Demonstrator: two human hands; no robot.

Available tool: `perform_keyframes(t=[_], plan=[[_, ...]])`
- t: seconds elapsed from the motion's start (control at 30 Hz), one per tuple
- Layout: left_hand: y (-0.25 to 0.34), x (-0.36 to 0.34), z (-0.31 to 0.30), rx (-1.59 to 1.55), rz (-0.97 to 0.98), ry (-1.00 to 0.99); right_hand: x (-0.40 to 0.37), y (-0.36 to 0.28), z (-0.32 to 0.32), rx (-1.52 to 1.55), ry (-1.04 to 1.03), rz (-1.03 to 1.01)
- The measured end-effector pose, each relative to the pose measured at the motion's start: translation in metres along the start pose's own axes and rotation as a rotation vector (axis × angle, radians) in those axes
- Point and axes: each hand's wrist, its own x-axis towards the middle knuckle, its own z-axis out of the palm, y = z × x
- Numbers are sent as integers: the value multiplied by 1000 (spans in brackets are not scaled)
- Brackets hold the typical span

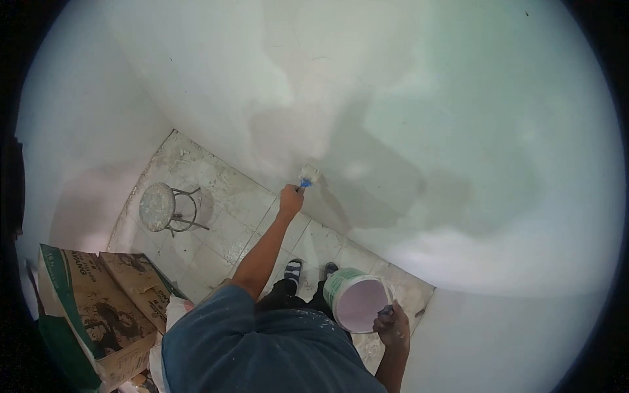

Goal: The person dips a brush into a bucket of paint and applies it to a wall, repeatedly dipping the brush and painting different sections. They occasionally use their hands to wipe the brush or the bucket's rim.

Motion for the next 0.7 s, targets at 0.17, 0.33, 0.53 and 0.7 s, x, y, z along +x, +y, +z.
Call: perform_keyframes(t=[0.17, 0.33, 0.53, 0.7], plan=[[147, -24, -82, -213, 177, -6, -1, 4, -5, 9, 38, -3], [136, -12, -56, -313, 323, 144, 4, 5, -8, -12, 58, 15], [-1, 1, 15, -38, 54, 88, -4, 7, -14, 26, 75, -30], [31, 27, -9, 132, 9, -4, -10, 4, -8, 10, 80, -34]])
